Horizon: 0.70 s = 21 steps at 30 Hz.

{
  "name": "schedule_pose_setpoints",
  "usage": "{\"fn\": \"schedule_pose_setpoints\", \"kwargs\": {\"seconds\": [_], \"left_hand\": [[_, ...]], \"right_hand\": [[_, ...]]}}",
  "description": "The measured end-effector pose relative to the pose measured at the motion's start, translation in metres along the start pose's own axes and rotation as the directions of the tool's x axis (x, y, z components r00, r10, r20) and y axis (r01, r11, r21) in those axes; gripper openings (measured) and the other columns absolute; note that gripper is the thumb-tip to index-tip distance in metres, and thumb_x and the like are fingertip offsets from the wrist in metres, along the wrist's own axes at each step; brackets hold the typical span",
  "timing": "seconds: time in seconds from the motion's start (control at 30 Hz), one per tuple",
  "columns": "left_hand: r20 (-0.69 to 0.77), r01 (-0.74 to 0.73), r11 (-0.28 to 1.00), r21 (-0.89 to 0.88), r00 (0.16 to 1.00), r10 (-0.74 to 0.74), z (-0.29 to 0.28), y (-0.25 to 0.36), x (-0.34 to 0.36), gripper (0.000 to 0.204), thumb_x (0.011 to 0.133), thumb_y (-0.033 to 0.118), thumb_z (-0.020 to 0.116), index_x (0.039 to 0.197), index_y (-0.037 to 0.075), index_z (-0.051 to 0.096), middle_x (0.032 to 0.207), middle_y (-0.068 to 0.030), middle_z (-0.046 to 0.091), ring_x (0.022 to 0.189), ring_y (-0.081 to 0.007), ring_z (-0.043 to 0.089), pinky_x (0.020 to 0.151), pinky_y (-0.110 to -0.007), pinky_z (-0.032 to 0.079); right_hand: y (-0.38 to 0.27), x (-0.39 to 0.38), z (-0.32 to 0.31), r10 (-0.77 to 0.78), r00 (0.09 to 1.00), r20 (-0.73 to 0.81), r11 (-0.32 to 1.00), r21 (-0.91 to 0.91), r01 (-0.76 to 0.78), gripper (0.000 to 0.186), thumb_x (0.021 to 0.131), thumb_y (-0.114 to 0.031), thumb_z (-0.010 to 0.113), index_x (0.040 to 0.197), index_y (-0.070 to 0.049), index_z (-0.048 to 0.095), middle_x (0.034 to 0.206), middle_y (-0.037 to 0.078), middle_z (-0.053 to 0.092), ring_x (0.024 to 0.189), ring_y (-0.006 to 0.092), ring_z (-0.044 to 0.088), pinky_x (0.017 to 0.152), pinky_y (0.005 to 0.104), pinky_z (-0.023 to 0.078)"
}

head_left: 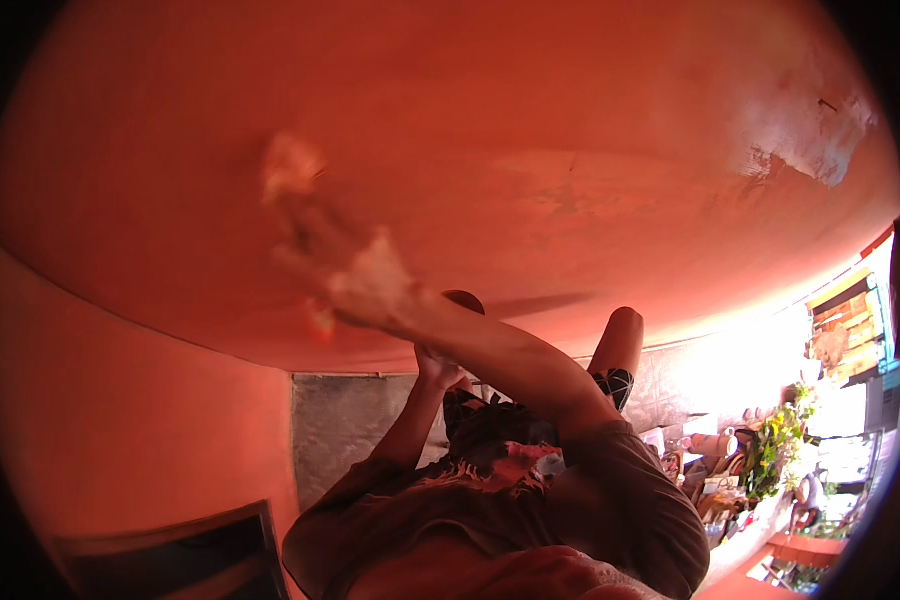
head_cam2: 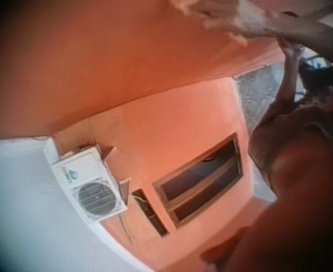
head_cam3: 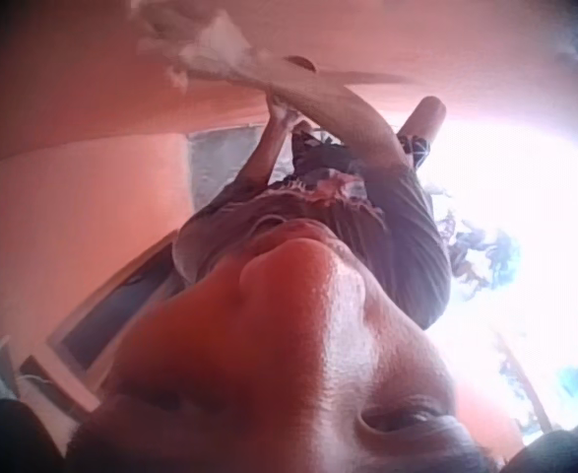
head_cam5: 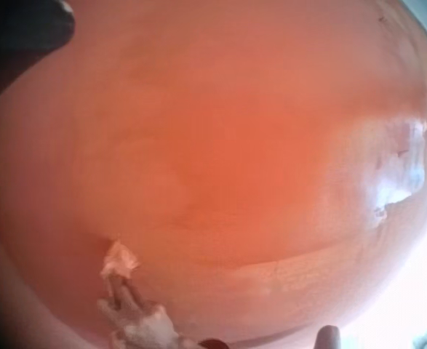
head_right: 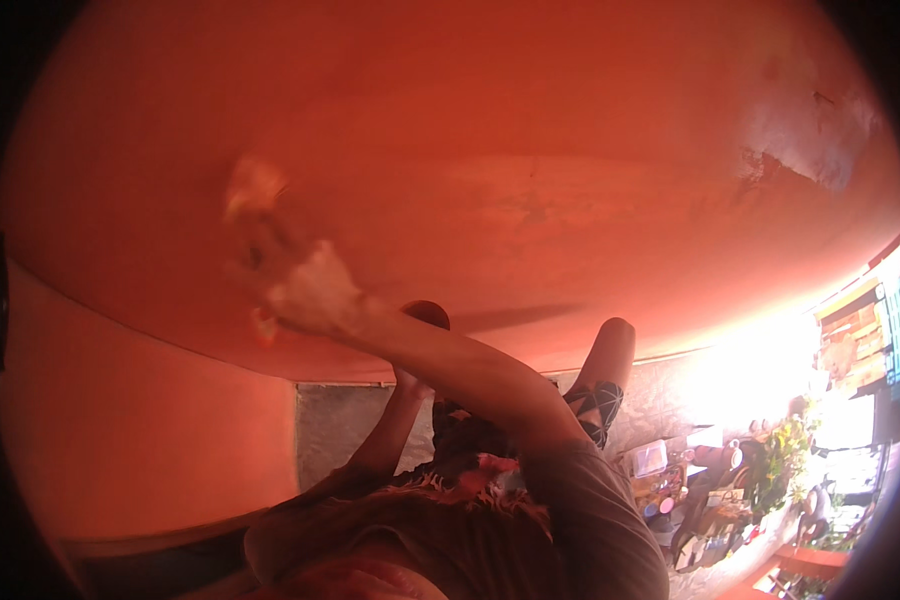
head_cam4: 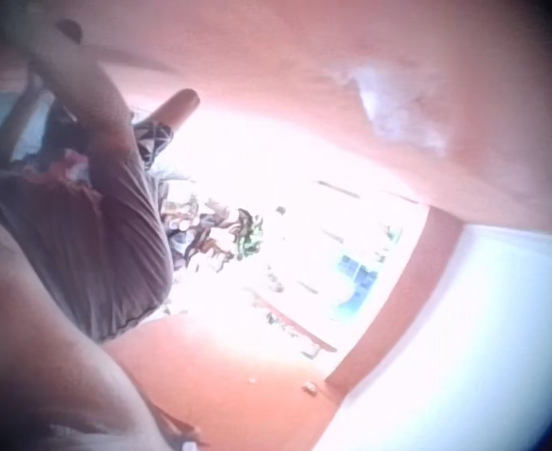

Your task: The person paints a ceiling using a paintbrush and a small container of paint. They repeatedly dip the brush into the container and apply paint to the ceiling surface in broad strokes.

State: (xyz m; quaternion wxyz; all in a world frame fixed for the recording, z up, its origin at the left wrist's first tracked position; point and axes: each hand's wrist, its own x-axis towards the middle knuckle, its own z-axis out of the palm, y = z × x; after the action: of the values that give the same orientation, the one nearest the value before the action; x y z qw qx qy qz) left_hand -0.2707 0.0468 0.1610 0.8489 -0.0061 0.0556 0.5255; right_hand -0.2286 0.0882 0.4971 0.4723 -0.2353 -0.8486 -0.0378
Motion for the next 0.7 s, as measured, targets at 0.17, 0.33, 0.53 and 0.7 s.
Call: {"fn": "schedule_pose_setpoints", "kwargs": {"seconds": [0.17,0.33,0.53,0.7], "left_hand": [[0.117,0.084,0.995,0.045,0.989,-0.088,0.047,0.001,0.0,0.077,0.09,0.066,0.046,0.134,0.003,0.052,0.114,-0.0257,0.061,0.071,-0.0292,0.061,0.053,-0.037,0.052],[0.208,0.186,0.982,0.022,0.96,-0.186,0.046,-0.006,0.0,0.084,0.088,0.067,0.046,0.138,0.0,0.046,0.105,-0.0337,0.057,0.07,-0.0274,0.061,0.053,-0.034,0.053],[0.22,0.172,0.985,0.01,0.961,-0.17,0.054,-0.025,-0.005,0.08,0.09,0.065,0.043,0.138,0.001,0.047,0.108,-0.0344,0.058,0.07,-0.0276,0.061,0.053,-0.034,0.053],[0.238,0.13,0.991,0.035,0.962,-0.135,0.059,-0.022,-0.015,0.077,0.091,0.066,0.043,0.135,0.004,0.052,0.112,-0.0262,0.062,0.073,-0.0304,0.064,0.055,-0.037,0.055]], "right_hand": [[0.044,-0.024,-0.031,0.014,0.964,-0.266,0.988,0.152,0.028,0.054,0.079,-0.016,0.073,0.131,-0.017,0.058,0.138,0.017,0.05,0.114,0.0312,0.059,0.07,0.0401,0.06],[0.139,-0.15,-0.216,0.195,0.629,-0.753,0.917,-0.088,-0.39,0.03,0.086,-0.012,0.066,0.116,-0.008,0.06,0.116,0.015,0.058,0.099,0.0265,0.062,0.074,0.0371,0.057],[0.14,-0.175,-0.284,0.062,0.491,-0.869,0.708,-0.308,-0.635,0.012,0.093,-0.007,0.058,0.101,0.001,0.063,0.096,0.012,0.067,0.087,0.0224,0.065,0.08,0.0346,0.054],[0.069,-0.09,-0.094,0.256,0.827,-0.501,0.784,-0.393,-0.481,0.03,0.091,-0.016,0.063,0.12,-0.007,0.063,0.121,0.018,0.057,0.097,0.031,0.06,0.068,0.0376,0.055]]}}
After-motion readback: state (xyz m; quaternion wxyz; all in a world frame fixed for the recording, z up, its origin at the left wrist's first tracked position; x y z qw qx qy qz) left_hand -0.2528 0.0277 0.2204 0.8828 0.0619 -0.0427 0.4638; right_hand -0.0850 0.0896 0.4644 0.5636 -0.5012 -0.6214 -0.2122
